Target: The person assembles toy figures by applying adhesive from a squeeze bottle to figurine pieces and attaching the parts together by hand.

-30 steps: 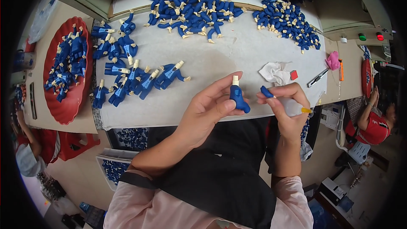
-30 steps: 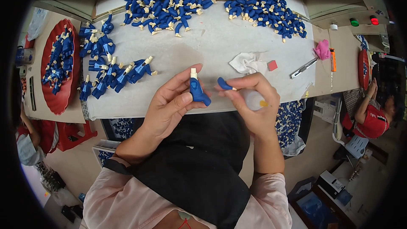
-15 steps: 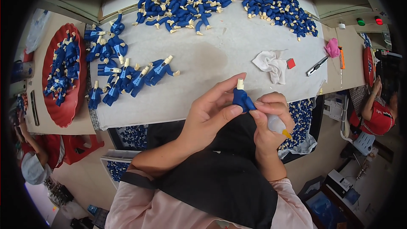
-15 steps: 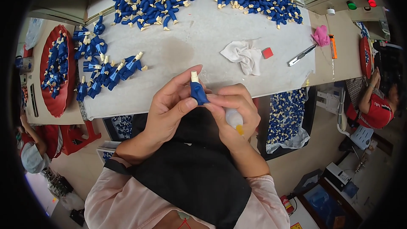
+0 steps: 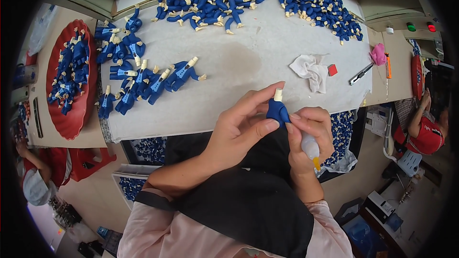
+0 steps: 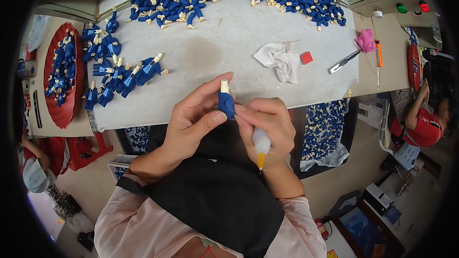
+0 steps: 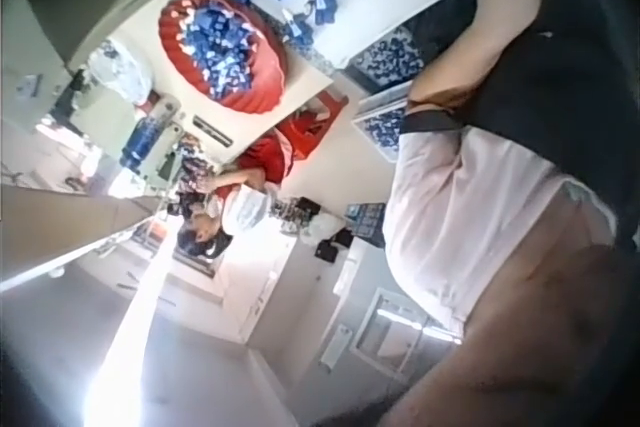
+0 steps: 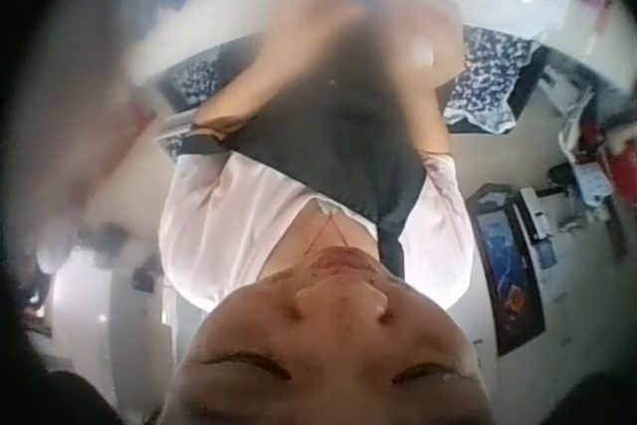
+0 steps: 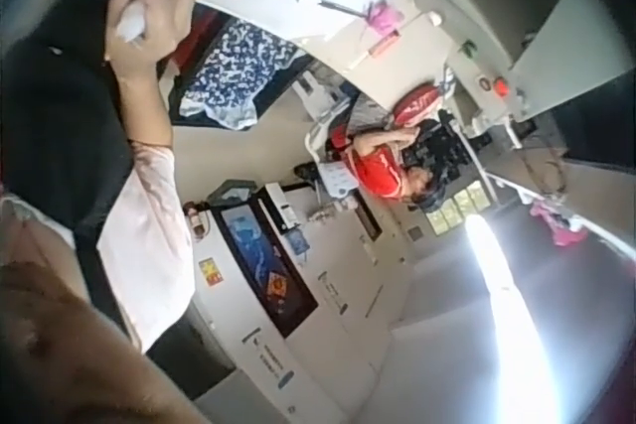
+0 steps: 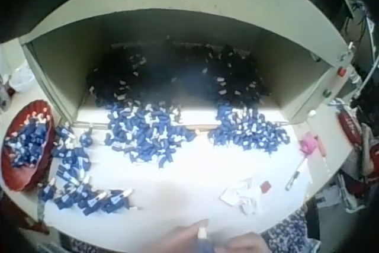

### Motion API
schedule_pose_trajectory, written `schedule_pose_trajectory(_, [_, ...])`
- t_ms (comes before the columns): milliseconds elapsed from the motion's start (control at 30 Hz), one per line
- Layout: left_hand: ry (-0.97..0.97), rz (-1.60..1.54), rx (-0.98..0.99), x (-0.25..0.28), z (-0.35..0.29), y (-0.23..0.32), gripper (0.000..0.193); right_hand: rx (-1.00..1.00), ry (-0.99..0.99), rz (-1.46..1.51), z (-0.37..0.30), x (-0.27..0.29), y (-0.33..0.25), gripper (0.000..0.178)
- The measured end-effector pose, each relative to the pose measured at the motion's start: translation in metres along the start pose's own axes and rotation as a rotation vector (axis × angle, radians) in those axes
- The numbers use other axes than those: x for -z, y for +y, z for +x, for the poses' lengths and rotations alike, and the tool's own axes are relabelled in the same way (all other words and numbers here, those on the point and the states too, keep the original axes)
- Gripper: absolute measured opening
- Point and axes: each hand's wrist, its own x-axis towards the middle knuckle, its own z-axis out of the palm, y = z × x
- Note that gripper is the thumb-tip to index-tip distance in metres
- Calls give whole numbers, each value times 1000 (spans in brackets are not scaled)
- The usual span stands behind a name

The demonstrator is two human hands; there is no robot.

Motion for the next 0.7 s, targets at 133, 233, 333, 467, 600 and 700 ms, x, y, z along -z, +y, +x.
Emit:
schedule_pose_trajectory(133, [1, 46, -45, 0, 0, -1, 47, 39, 9, -58, -1, 0, 0, 24])
schedule_pose_trajectory(233, [-4, 77, -76, 0, -1, -2, 46, 62, 7, -63, -1, 0, 1, 24])
schedule_pose_trajectory(333, [-18, 153, -115, 0, -2, -3, 47, 80, -4, -59, -2, 1, 1, 25])
schedule_pose_trajectory(467, [-35, 116, -82, 2, -3, 2, 48, 36, -13, -41, -2, 0, 2, 27])
schedule_pose_trajectory(600, [-35, 213, -111, 1, -2, 2, 47, 83, -46, -53, -1, 3, 1, 28])
schedule_pose_trajectory(700, [-60, 395, -160, 5, -3, 7, 46, 152, -78, -60, 2, 5, 1, 28])
